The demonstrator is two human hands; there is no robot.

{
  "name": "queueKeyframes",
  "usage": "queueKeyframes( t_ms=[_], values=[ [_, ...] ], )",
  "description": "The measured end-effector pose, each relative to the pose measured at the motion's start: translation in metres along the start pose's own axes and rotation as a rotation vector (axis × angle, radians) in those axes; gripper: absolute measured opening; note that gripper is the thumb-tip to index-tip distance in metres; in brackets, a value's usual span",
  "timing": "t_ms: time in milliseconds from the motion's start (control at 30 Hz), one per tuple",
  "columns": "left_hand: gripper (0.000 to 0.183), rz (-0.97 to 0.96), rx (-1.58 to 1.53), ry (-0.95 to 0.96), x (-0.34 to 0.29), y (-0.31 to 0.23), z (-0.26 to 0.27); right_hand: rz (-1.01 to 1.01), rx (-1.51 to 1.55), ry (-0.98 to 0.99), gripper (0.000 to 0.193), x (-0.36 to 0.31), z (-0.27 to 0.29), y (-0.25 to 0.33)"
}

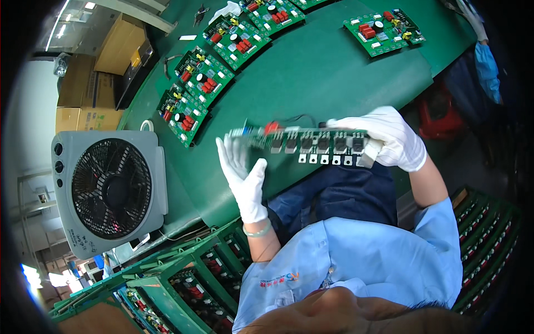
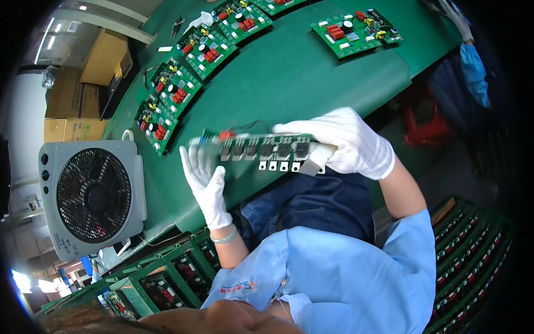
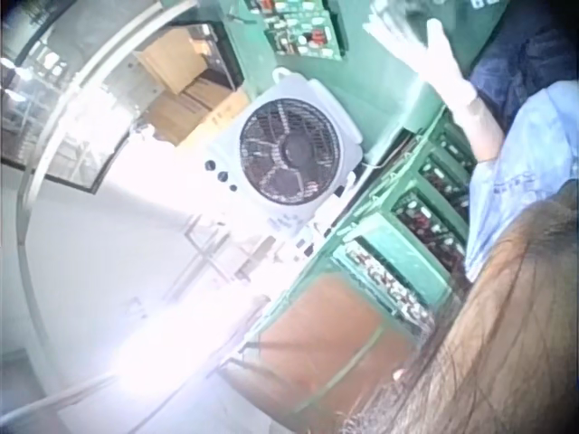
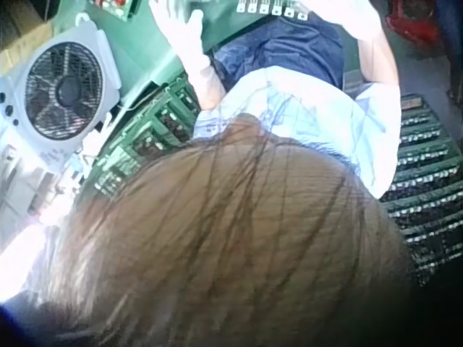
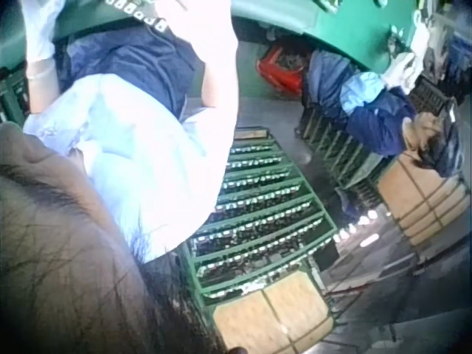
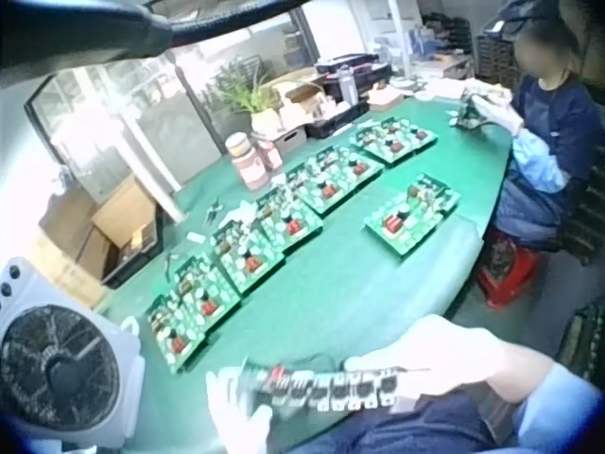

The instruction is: The person wipes the surface of green circuit boards using a small grey tool. They handle the boards one at a time, turning them over to clean both sides, and place them back on the green workbench after cleaning.

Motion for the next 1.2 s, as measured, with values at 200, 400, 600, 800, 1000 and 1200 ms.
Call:
queueKeyframes(
  t_ms=[200,400,600,800,1000,1200],
  values=[
    [0.079,0.169,-0.163,0.066,0.013,0.032,0.026,0.159,-0.257,0.126,0.064,0.027,0.002,-0.034],
    [0.066,0.163,-0.212,0.071,0.011,0.032,0.022,-0.204,-0.414,0.128,0.027,-0.026,-0.023,-0.025],
    [0.072,0.155,-0.164,0.116,0.012,0.024,0.028,0.020,-0.223,0.508,0.057,-0.001,-0.101,0.026],
    [0.072,0.141,-0.211,0.151,0.014,0.024,0.025,-0.056,-0.212,0.719,0.062,0.004,-0.137,0.027],
    [0.067,0.149,-0.181,0.139,0.014,0.026,0.025,-0.075,-0.315,0.728,0.055,-0.001,-0.154,0.023],
    [0.064,0.143,-0.182,0.107,0.016,0.024,0.024,-0.020,-0.354,0.762,0.058,-0.006,-0.159,0.016]
  ],
)
Point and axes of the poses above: each hand's wrist, its own x-axis towards the middle knuckle, its own z-axis out of the back of the hand, y = z × x, the point moved 4 cm from there along x, towards the middle knuckle, and after that the axes turned 14 degrees about z, right-handed, at the moved point
